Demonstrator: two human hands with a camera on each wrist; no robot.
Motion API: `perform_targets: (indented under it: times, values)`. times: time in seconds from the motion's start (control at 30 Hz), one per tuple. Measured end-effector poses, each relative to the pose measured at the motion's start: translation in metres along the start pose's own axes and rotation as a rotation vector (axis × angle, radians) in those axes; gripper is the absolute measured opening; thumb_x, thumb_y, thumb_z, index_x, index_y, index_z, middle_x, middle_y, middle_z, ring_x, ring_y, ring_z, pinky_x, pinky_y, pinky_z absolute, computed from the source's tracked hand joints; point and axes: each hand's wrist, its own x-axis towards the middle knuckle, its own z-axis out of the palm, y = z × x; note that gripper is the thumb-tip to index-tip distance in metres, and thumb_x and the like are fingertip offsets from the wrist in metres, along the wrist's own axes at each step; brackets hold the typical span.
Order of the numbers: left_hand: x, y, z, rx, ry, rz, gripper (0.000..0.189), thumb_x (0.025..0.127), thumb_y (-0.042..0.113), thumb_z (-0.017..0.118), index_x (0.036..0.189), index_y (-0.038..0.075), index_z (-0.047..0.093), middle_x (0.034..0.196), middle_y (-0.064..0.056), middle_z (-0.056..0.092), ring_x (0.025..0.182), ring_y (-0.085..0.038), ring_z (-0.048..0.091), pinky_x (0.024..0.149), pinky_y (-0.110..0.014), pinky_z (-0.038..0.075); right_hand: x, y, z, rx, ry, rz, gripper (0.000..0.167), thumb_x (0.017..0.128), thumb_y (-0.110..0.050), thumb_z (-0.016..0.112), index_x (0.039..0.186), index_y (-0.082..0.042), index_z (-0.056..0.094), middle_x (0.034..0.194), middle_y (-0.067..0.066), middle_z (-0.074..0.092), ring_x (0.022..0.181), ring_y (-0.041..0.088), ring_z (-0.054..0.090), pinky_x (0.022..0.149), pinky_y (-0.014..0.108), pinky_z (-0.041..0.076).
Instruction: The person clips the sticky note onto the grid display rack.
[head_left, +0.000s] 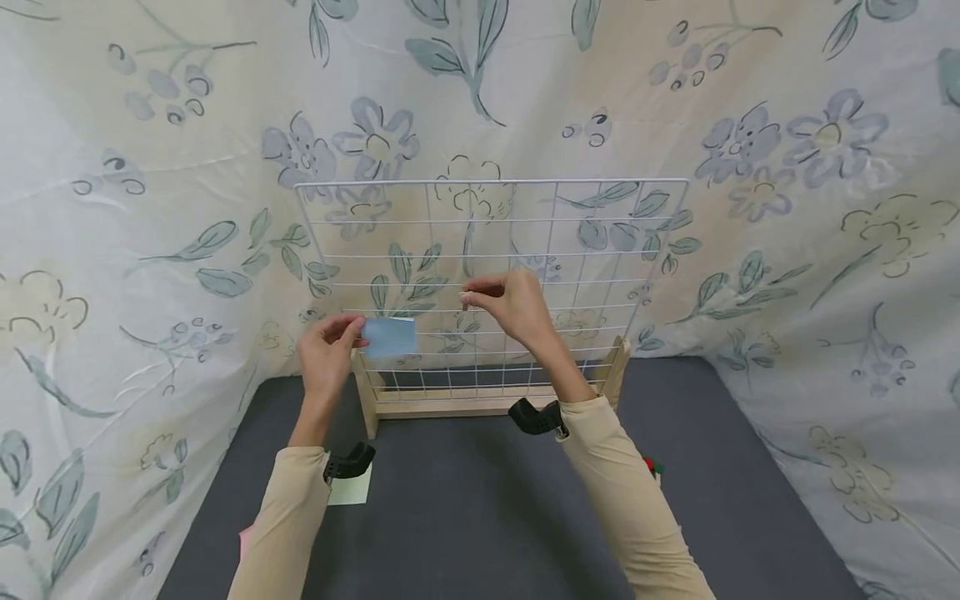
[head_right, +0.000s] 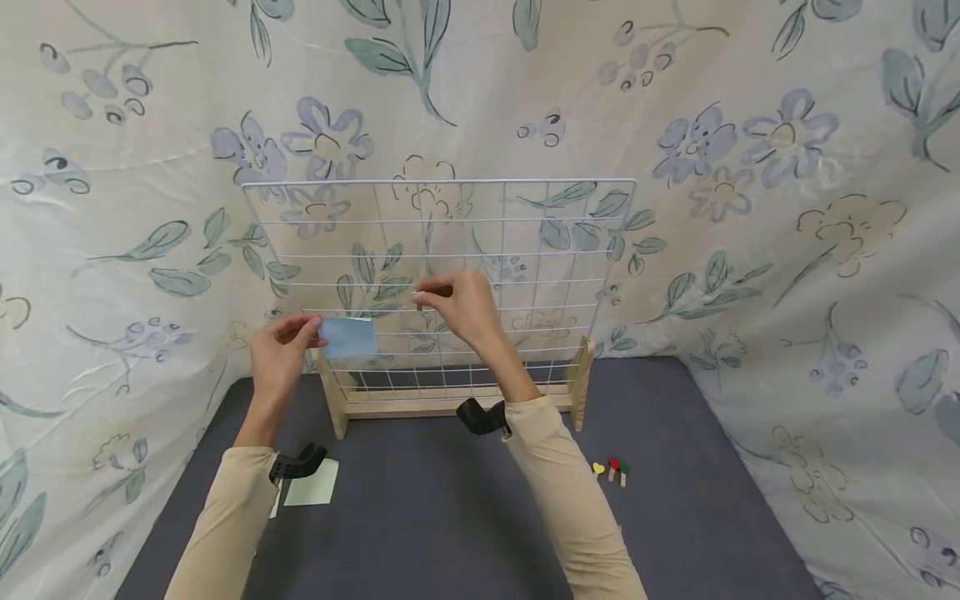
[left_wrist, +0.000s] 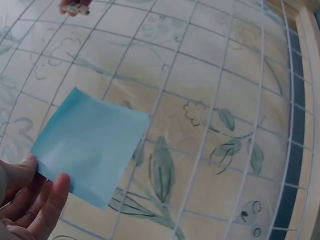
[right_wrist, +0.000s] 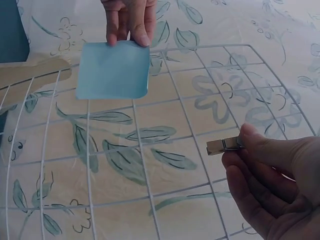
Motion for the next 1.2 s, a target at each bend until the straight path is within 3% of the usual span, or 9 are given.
perform_targets:
  times: [0.27,0.87,1.03,1.2]
  values:
    - [0.010,0.002,-0.006,0.023,0.004,0.034,0.022,0.093,0.009,0.067,0.103,-0.010,0.070,0.096,-0.020,0.066,0.064,-0.004,0.064,0.064,-0.018,0.059,0.009,-0.006,-0.002,-0.013,-0.003,0.008,0.016,0.087,-0.013,0.076,0.098,-0.001,0.078,0.090,0.010,0.075,0.079,0.020,0.072,0.072,0.032,0.059]
    - [0.031,0.035,-0.004,0.040,-0.003,0.099,0.023,0.092,0.011,0.068,0.105,-0.008,0.071,0.095,-0.018,0.068,0.067,-0.005,0.065,0.064,-0.015,0.058,0.038,-0.043,0.003,0.040,0.017,-0.061,0.019,0.088,-0.015,0.074,0.102,-0.003,0.077,0.096,0.010,0.075,0.084,0.017,0.071,0.075,0.025,0.057]
    - [0.042,0.042,-0.007,0.027,0.010,0.121,0.022,0.092,0.011,0.068,0.104,-0.008,0.071,0.093,-0.014,0.069,0.066,-0.005,0.066,0.064,-0.016,0.058,0.049,-0.056,0.003,0.041,0.024,-0.074,0.021,0.089,-0.017,0.074,0.106,-0.004,0.076,0.098,0.008,0.075,0.086,0.015,0.070,0.077,0.022,0.057]
    - [0.050,0.049,-0.008,-0.021,0.013,0.101,0.023,0.092,0.010,0.069,0.104,-0.009,0.070,0.088,-0.004,0.069,0.066,-0.006,0.067,0.064,-0.018,0.059,0.059,-0.070,0.004,0.073,0.057,-0.095,0.021,0.088,-0.014,0.075,0.105,-0.002,0.076,0.097,0.009,0.075,0.085,0.015,0.070,0.076,0.021,0.056]
